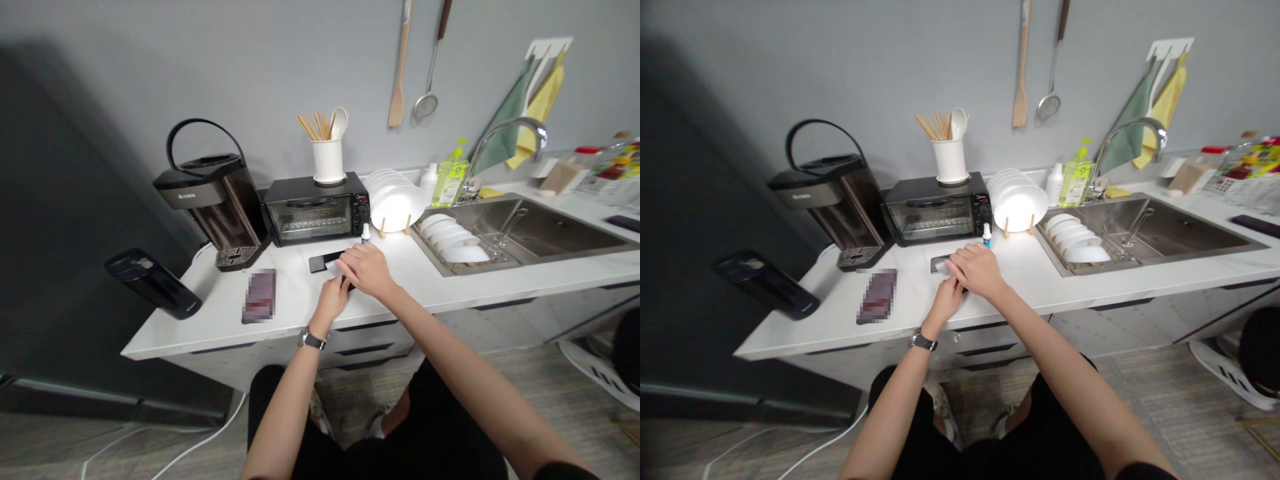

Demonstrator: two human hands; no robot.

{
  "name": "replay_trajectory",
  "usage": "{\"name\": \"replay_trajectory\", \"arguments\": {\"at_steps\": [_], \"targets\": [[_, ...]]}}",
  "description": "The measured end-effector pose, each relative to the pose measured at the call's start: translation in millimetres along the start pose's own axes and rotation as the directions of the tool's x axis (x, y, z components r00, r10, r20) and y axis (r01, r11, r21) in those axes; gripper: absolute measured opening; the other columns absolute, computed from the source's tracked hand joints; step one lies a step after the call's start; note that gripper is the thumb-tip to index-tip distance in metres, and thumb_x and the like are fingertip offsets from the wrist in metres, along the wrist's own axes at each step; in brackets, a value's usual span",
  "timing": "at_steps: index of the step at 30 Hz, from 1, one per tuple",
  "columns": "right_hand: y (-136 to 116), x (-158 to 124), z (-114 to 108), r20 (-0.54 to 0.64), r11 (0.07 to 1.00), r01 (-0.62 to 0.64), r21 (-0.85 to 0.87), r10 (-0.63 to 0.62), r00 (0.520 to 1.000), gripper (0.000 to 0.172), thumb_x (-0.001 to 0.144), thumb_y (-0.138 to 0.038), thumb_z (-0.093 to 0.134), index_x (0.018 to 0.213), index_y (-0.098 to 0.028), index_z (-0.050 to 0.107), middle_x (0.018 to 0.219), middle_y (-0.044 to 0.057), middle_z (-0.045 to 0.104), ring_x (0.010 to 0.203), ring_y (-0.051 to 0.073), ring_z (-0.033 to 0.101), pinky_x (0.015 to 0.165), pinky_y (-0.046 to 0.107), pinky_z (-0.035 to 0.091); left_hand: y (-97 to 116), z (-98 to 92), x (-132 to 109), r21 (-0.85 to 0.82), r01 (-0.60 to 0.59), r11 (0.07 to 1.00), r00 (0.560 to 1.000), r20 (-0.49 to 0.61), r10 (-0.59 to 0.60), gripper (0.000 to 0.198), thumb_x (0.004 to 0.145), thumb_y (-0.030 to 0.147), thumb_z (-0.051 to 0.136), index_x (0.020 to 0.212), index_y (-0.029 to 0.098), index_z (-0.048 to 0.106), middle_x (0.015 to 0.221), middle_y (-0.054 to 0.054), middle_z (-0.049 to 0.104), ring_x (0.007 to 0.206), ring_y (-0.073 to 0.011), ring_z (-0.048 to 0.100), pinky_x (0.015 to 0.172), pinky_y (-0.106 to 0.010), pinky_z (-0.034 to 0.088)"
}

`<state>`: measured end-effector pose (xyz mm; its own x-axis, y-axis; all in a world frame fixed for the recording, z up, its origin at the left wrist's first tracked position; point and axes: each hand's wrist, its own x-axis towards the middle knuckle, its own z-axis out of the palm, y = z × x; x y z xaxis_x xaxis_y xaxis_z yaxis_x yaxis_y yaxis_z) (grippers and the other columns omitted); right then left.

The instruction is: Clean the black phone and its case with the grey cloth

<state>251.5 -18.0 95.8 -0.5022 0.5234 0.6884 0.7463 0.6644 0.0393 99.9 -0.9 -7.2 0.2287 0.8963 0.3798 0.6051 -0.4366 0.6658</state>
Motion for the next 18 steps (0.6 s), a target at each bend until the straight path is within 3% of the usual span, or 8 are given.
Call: {"name": "replay_trajectory", "arguments": {"at_steps": [3,7,9,11,14,16,18], "targets": [[10,4,0,-0.004,0.998,0.028,0.049,-0.027,1.000,0.047,0.112,-0.038,0.034,0.083,-0.020,0.066,0.081,0.007,0.067,0.081,0.021,0.053,0.077,0.037,0.034,4,-0.5,0,-0.003,-0.009,1.000,1.000,0.003,0.009,0.026,0.106,0.032,0.048,0.092,0.019,0.066,0.087,-0.011,0.076,0.079,-0.0259,0.072,0.075,-0.032,0.048],[18,8,8,-0.114,0.949,-0.194,0.248,0.227,0.967,0.055,0.112,-0.043,0.026,0.069,-0.022,0.053,0.074,0.005,0.059,0.076,0.020,0.052,0.072,0.034,0.036,9,-2.0,1,-0.011,-0.014,1.000,1.000,0.007,0.014,0.024,0.106,0.032,0.047,0.108,0.020,0.067,0.090,-0.009,0.077,0.082,-0.0257,0.073,0.075,-0.031,0.048],[21,9,14,-0.112,0.851,-0.312,0.423,0.390,0.914,0.059,0.110,-0.055,0.025,0.063,-0.024,0.040,0.065,0.001,0.049,0.065,0.018,0.046,0.064,0.033,0.033,9,-2.5,0,-0.015,-0.009,1.000,1.000,0.007,0.009,0.025,0.107,0.031,0.046,0.116,0.020,0.067,0.091,-0.008,0.077,0.081,-0.0247,0.073,0.074,-0.030,0.048],[25,9,20,-0.046,0.694,-0.409,0.593,0.537,0.843,0.062,0.104,-0.072,0.026,0.062,-0.026,0.029,0.058,-0.002,0.036,0.057,0.015,0.036,0.057,0.032,0.028,9,-2.7,0,-0.025,-0.010,1.000,1.000,0.005,0.010,0.028,0.107,0.030,0.046,0.122,0.020,0.066,0.092,-0.008,0.077,0.082,-0.0242,0.073,0.075,-0.030,0.048],[30,8,24,0.085,0.490,-0.497,0.716,0.645,0.760,0.067,0.093,-0.087,0.029,0.062,-0.028,0.024,0.055,-0.004,0.028,0.054,0.014,0.029,0.053,0.031,0.024,8,-2.7,-1,-0.045,-0.013,0.999,1.000,0.004,0.014,0.028,0.106,0.032,0.047,0.124,0.021,0.067,0.094,-0.008,0.077,0.084,-0.0245,0.072,0.078,-0.030,0.048],[28,7,22,0.100,0.497,-0.523,0.692,0.651,0.752,0.068,0.093,-0.088,0.026,0.061,-0.028,0.025,0.053,-0.004,0.029,0.054,0.014,0.030,0.052,0.031,0.024,7,-2.8,-1,-0.050,-0.004,0.999,1.000,-0.001,0.004,0.026,0.106,0.032,0.048,0.119,0.022,0.068,0.093,-0.007,0.077,0.083,-0.0241,0.072,0.077,-0.029,0.048],[22,5,15,0.040,0.635,-0.529,0.563,0.618,0.785,0.066,0.100,-0.079,0.023,0.060,-0.027,0.031,0.054,-0.001,0.036,0.054,0.016,0.035,0.054,0.033,0.025,6,-3.3,0,-0.054,0.006,0.999,1.000,-0.005,-0.007,0.025,0.106,0.033,0.048,0.114,0.021,0.069,0.090,-0.007,0.077,0.080,-0.0232,0.071,0.076,-0.029,0.048]]}}
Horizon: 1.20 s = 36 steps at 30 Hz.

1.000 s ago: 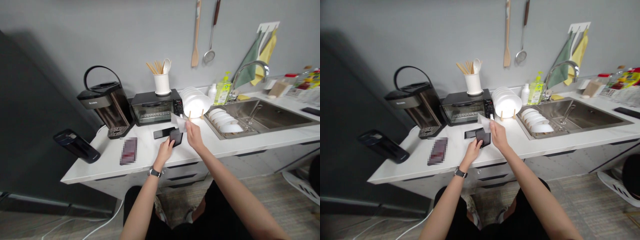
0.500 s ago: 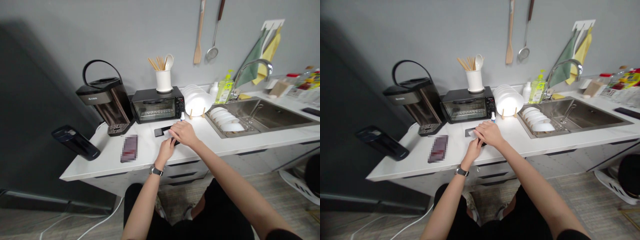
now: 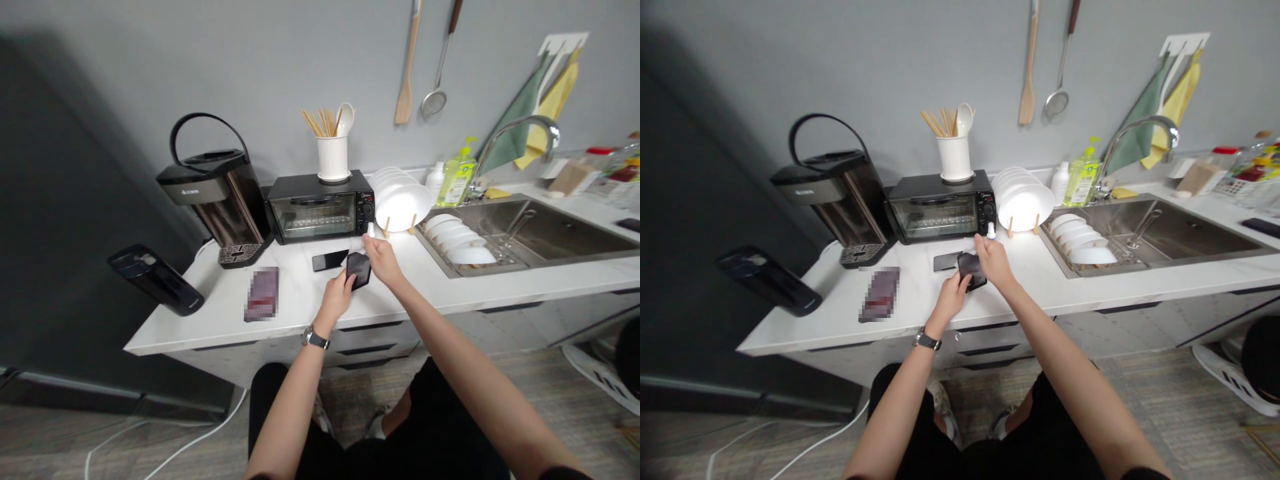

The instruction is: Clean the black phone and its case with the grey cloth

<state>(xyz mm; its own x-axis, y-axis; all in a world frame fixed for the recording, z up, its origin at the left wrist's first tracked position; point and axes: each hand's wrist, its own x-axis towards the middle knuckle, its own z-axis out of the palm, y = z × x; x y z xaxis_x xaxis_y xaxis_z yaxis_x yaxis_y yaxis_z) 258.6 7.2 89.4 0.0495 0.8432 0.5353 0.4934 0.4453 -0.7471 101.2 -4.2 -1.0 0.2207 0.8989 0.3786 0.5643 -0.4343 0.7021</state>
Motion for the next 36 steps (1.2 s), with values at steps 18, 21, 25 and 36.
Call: {"name": "replay_trajectory", "arguments": {"at_steps": [18,21,25,36], "targets": [[-11,-8,-3,0.121,0.809,0.438,-0.393,-0.427,0.896,0.050,0.113,-0.039,0.025,0.086,-0.021,0.064,0.086,0.009,0.067,0.088,0.025,0.056,0.081,0.038,0.037,10,0.0,0,0.031,-0.019,0.999,1.000,0.018,0.018,0.027,0.107,0.033,0.045,0.115,0.020,0.068,0.098,-0.011,0.079,0.086,-0.0274,0.074,0.077,-0.032,0.049],[3,-3,-6,0.016,0.925,0.266,-0.271,-0.272,0.962,0.057,0.111,-0.053,0.021,0.074,-0.024,0.053,0.072,0.005,0.058,0.071,0.022,0.053,0.067,0.035,0.034,9,-0.2,-1,-0.001,-0.015,1.000,1.000,0.012,0.015,0.028,0.107,0.032,0.045,0.121,0.021,0.067,0.099,-0.011,0.079,0.086,-0.0272,0.073,0.077,-0.032,0.048],[8,-4,-5,-0.059,0.980,0.063,-0.190,-0.076,0.995,0.063,0.109,-0.063,0.017,0.067,-0.025,0.045,0.058,0.001,0.048,0.056,0.020,0.046,0.058,0.034,0.027,8,-0.1,0,0.020,0.000,1.000,1.000,0.021,-0.001,0.029,0.106,0.031,0.047,0.124,0.020,0.066,0.097,-0.011,0.079,0.085,-0.0276,0.073,0.076,-0.032,0.048],[-29,-14,1,0.351,0.651,0.629,-0.424,-0.522,0.777,0.041,0.111,-0.031,0.034,0.096,-0.019,0.071,0.095,0.009,0.072,0.089,0.026,0.055,0.090,0.043,0.036,1,4.2,2,0.101,0.009,0.995,0.999,0.033,-0.012,0.023,0.103,0.023,0.048,0.105,0.016,0.070,0.095,-0.014,0.078,0.087,-0.0298,0.073,0.078,-0.035,0.050]]}}
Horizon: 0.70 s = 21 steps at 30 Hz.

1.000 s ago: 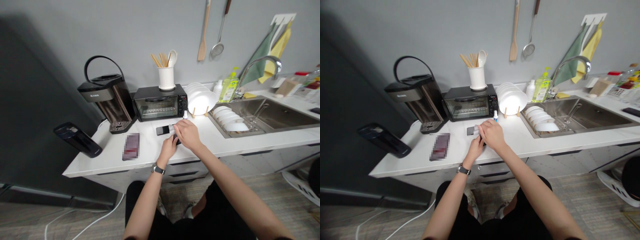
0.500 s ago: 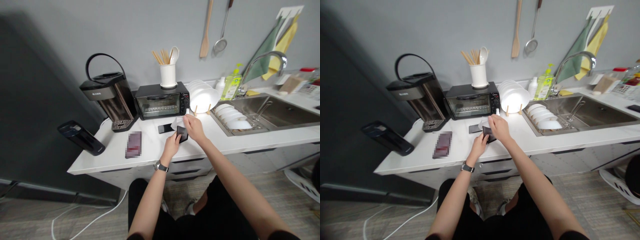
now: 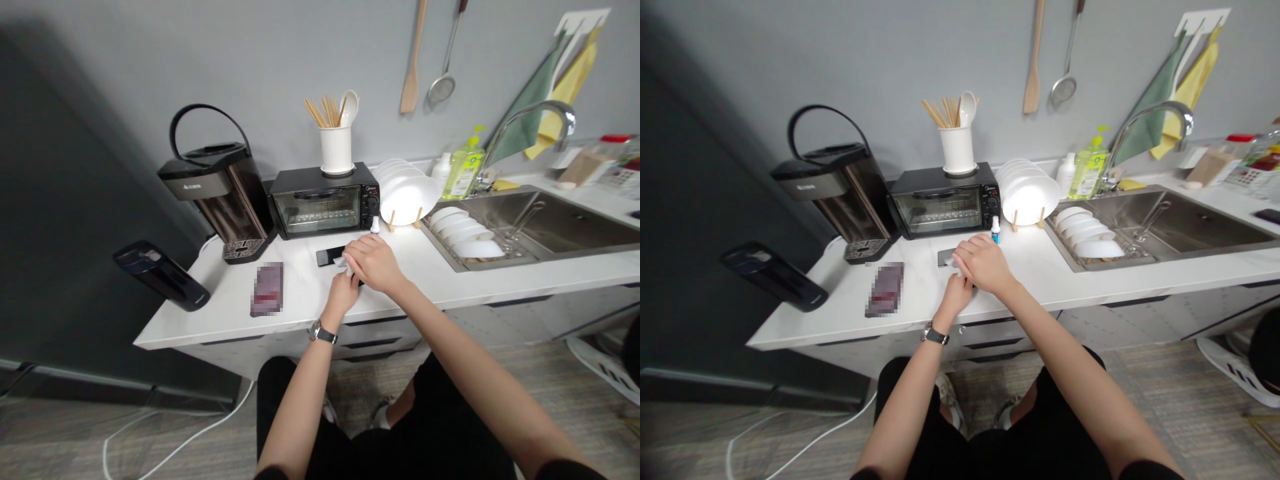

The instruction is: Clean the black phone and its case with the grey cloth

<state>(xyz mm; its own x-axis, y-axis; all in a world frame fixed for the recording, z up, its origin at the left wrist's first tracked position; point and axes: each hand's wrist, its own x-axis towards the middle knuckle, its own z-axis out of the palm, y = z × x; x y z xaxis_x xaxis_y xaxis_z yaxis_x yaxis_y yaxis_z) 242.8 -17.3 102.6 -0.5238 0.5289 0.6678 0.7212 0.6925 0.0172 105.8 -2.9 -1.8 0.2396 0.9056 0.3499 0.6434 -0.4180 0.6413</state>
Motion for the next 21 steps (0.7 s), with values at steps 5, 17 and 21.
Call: {"name": "replay_trajectory", "arguments": {"at_steps": [5,17,21], "targets": [[15,-8,3,-0.057,0.995,-0.086,0.060,0.089,0.994,0.040,0.112,-0.034,0.030,0.110,-0.020,0.067,0.104,0.010,0.071,0.098,0.027,0.055,0.089,0.043,0.036,6,-0.8,1,-0.014,-0.004,1.000,1.000,-0.018,0.004,0.023,0.106,0.029,0.047,0.106,0.018,0.068,0.096,-0.011,0.077,0.090,-0.0263,0.073,0.080,-0.033,0.050],[29,-13,15,-0.139,0.830,-0.504,0.238,0.543,0.828,0.053,0.112,-0.044,0.019,0.088,-0.022,0.061,0.080,0.007,0.065,0.076,0.024,0.059,0.068,0.034,0.036,7,-3.4,-1,-0.061,-0.003,0.998,1.000,-0.021,0.001,0.028,0.107,0.029,0.048,0.127,0.021,0.066,0.096,-0.008,0.079,0.085,-0.0236,0.073,0.076,-0.029,0.048],[34,-8,9,0.022,0.748,-0.633,0.201,0.642,0.766,0.056,0.112,-0.047,0.022,0.074,-0.023,0.056,0.064,0.004,0.060,0.062,0.022,0.055,0.061,0.033,0.031,5,-3.0,-1,-0.050,0.012,0.999,1.000,-0.025,-0.013,0.028,0.107,0.031,0.047,0.126,0.021,0.066,0.094,-0.007,0.079,0.085,-0.0236,0.073,0.074,-0.028,0.048]]}}
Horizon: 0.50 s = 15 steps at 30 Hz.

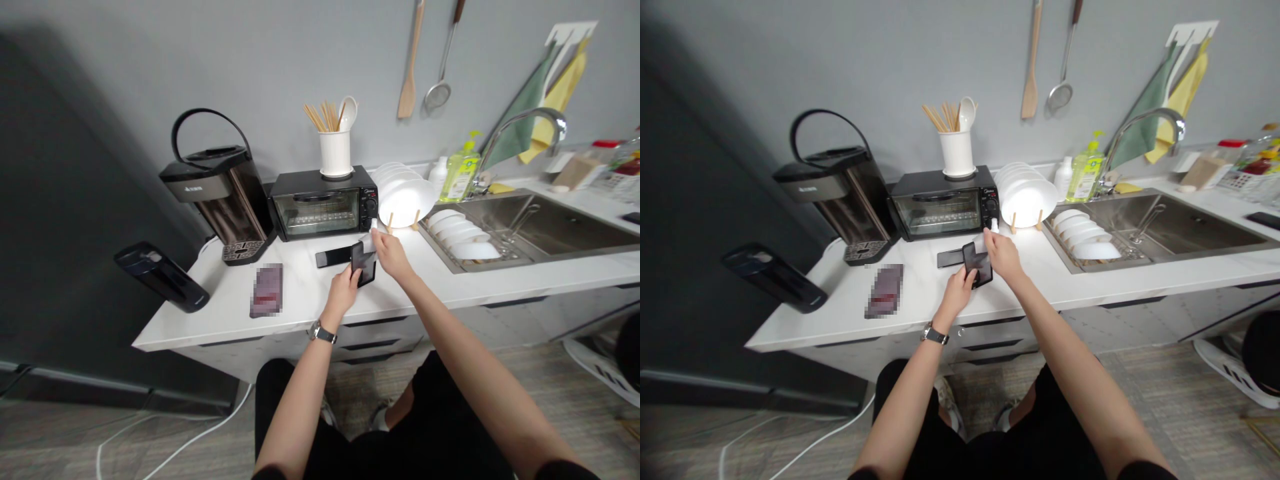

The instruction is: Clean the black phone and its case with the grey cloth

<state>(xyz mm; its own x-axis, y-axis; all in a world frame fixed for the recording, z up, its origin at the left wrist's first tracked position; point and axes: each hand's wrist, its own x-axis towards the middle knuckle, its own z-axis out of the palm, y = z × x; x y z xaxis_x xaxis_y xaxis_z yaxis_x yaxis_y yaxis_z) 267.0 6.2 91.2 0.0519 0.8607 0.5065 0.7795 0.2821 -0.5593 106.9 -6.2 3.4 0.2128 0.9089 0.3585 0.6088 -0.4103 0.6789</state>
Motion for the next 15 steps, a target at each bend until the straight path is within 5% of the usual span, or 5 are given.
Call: {"name": "replay_trajectory", "arguments": {"at_steps": [4,7,11,15], "targets": [[-21,-7,-3,-0.054,0.955,0.222,-0.195,-0.237,0.970,0.045,0.111,-0.033,0.030,0.084,-0.020,0.063,0.083,0.009,0.068,0.080,0.025,0.060,0.072,0.035,0.035,-1,-0.8,0,0.011,-0.019,1.000,1.000,-0.006,0.020,0.030,0.108,0.032,0.044,0.123,0.019,0.067,0.095,-0.008,0.079,0.084,-0.0234,0.073,0.073,-0.028,0.048],[-33,-13,-1,0.002,0.837,0.494,-0.236,-0.508,0.861,0.040,0.110,-0.027,0.033,0.090,-0.018,0.066,0.092,0.010,0.070,0.094,0.027,0.058,0.088,0.039,0.037,-2,-0.4,0,0.065,-0.023,0.998,1.000,0.014,0.022,0.028,0.107,0.028,0.044,0.115,0.017,0.069,0.096,-0.011,0.079,0.084,-0.0250,0.073,0.073,-0.030,0.048],[-31,-15,2,0.092,0.713,0.663,-0.229,-0.662,0.744,0.036,0.111,-0.029,0.037,0.098,-0.018,0.068,0.097,0.009,0.070,0.093,0.026,0.054,0.088,0.041,0.036,-4,2.2,2,0.134,0.009,0.991,0.999,0.050,-0.016,0.030,0.104,0.022,0.047,0.086,0.016,0.071,0.083,-0.013,0.077,0.079,-0.0277,0.073,0.071,-0.032,0.047],[-20,-12,2,0.027,0.775,0.589,-0.230,-0.600,0.799,0.039,0.112,-0.030,0.032,0.102,-0.019,0.068,0.095,0.009,0.068,0.092,0.026,0.053,0.085,0.041,0.035,0,3.3,2,0.139,0.008,0.990,1.000,0.027,-0.012,0.031,0.106,0.027,0.047,0.087,0.017,0.069,0.087,-0.014,0.077,0.083,-0.0275,0.073,0.074,-0.033,0.047]]}}
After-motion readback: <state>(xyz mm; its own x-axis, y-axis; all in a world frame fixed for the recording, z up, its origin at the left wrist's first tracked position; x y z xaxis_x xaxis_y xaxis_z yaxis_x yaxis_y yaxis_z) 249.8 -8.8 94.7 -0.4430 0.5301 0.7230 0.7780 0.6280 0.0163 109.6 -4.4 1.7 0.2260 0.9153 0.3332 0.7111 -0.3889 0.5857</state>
